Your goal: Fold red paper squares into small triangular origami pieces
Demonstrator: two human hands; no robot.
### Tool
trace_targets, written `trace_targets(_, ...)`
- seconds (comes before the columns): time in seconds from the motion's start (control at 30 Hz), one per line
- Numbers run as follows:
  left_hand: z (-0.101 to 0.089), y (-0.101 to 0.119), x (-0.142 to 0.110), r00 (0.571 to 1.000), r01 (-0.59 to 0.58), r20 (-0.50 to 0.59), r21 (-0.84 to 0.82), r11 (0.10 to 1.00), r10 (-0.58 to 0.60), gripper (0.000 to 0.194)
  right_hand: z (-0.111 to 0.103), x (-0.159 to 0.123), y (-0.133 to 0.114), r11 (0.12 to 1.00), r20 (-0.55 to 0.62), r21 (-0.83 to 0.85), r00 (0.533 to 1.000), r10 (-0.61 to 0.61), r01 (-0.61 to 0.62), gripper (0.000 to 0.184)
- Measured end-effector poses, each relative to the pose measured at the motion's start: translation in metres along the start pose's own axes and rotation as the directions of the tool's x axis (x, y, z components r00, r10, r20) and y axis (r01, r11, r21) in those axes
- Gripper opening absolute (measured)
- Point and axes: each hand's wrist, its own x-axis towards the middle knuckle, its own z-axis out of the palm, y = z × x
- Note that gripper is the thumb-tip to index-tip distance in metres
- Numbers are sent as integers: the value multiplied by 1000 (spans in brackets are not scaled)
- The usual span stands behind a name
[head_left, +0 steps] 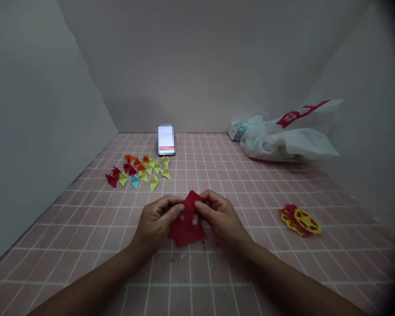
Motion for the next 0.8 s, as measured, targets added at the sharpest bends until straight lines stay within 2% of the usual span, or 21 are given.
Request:
trace_targets(0.53,0,-2,-1,1000,15,1,69,997,-16,14,-1,-1,0,991,51,-119,997,-63,68,19)
trace_targets(0.8,-1,0,0,1000,27,-7,78,997,-27,18,0,-3,-3,987,63,-150,997,-45,54,21)
